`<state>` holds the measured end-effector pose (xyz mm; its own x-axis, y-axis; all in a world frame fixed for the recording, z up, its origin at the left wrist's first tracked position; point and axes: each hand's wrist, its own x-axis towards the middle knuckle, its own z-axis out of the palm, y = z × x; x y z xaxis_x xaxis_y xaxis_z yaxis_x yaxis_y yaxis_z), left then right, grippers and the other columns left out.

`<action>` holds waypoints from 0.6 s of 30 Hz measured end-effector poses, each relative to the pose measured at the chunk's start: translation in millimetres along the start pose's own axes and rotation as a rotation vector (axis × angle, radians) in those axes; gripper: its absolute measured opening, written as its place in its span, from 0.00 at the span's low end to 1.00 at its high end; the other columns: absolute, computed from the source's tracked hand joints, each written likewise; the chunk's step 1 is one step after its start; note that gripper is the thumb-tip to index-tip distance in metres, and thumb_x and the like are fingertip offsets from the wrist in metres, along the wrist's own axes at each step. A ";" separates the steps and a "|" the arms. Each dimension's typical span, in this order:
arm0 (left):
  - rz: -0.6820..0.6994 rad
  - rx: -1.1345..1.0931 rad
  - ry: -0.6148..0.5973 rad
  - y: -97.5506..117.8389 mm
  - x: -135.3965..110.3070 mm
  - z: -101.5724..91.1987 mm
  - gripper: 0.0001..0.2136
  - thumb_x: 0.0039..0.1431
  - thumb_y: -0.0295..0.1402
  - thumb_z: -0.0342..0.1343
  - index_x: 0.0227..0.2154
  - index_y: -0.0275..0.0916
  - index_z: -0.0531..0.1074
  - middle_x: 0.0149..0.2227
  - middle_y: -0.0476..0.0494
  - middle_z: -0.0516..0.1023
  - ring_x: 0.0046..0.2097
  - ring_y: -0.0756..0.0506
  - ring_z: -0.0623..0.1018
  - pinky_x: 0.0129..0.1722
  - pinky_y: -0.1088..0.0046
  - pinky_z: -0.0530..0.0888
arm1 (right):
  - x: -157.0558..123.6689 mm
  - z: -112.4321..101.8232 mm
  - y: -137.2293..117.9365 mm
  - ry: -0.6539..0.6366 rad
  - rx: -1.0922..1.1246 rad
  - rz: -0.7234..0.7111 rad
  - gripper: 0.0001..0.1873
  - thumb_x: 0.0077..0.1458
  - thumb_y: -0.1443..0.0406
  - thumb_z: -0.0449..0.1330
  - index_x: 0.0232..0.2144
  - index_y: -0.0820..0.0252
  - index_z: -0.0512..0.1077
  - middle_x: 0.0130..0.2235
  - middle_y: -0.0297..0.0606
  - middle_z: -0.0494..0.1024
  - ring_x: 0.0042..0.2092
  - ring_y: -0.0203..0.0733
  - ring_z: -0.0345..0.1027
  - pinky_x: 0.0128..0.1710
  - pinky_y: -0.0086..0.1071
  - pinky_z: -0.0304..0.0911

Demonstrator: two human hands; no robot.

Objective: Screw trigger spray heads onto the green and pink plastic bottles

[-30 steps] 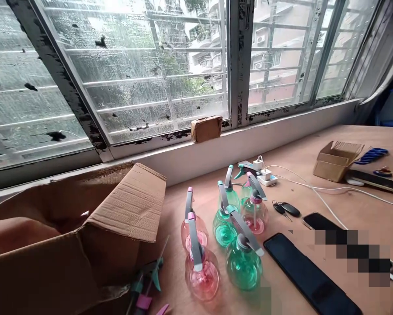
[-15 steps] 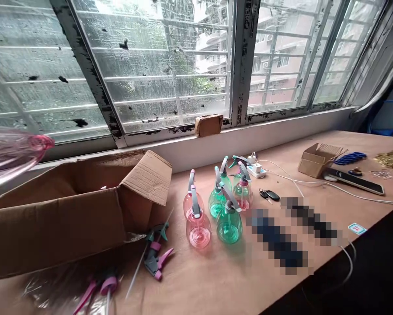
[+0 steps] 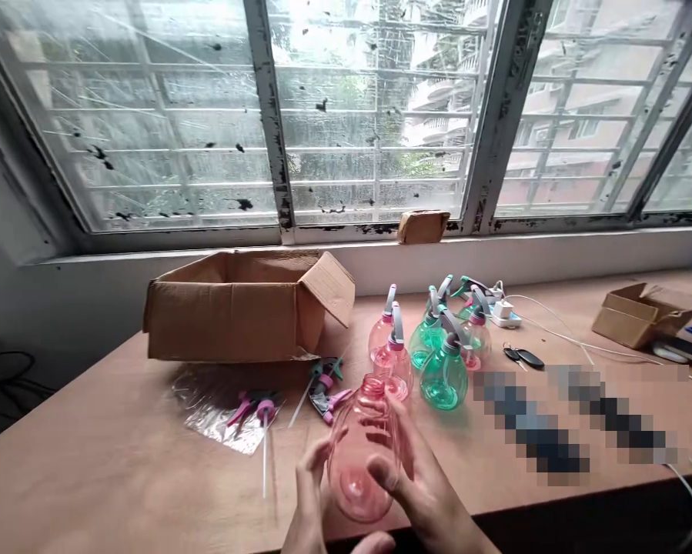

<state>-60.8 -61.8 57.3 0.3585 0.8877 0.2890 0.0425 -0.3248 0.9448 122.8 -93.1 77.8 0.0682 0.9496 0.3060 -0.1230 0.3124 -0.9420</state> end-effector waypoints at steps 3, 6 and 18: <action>-0.095 -0.163 -0.080 -2.7 16.7 3.9 0.46 0.54 0.54 0.72 0.68 0.50 0.53 0.71 0.31 0.68 0.67 0.30 0.76 0.65 0.51 0.76 | 15.4 1.8 -6.3 -0.147 -0.225 -0.064 0.42 0.64 0.39 0.62 0.73 0.45 0.61 0.74 0.44 0.64 0.76 0.59 0.53 0.77 0.55 0.48; -0.054 -0.033 -0.063 -9.5 25.4 -1.7 0.45 0.53 0.51 0.74 0.68 0.48 0.58 0.69 0.32 0.71 0.68 0.29 0.75 0.71 0.48 0.70 | 39.5 -2.0 -4.5 -0.136 -0.480 -0.187 0.29 0.75 0.45 0.48 0.65 0.50 0.72 0.69 0.46 0.70 0.72 0.55 0.62 0.74 0.52 0.57; 0.028 0.132 -0.089 -34.3 24.4 -8.9 0.47 0.56 0.54 0.70 0.72 0.46 0.54 0.71 0.31 0.69 0.72 0.28 0.68 0.74 0.45 0.62 | 164.2 8.8 34.6 -0.619 -1.263 -0.306 0.24 0.59 0.79 0.63 0.55 0.58 0.78 0.57 0.45 0.81 0.58 0.51 0.76 0.57 0.41 0.75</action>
<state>-61.9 -26.0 33.3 0.4426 0.8471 0.2943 0.1513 -0.3940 0.9066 121.1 73.9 96.6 -0.5424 0.8120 0.2157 0.7835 0.5815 -0.2191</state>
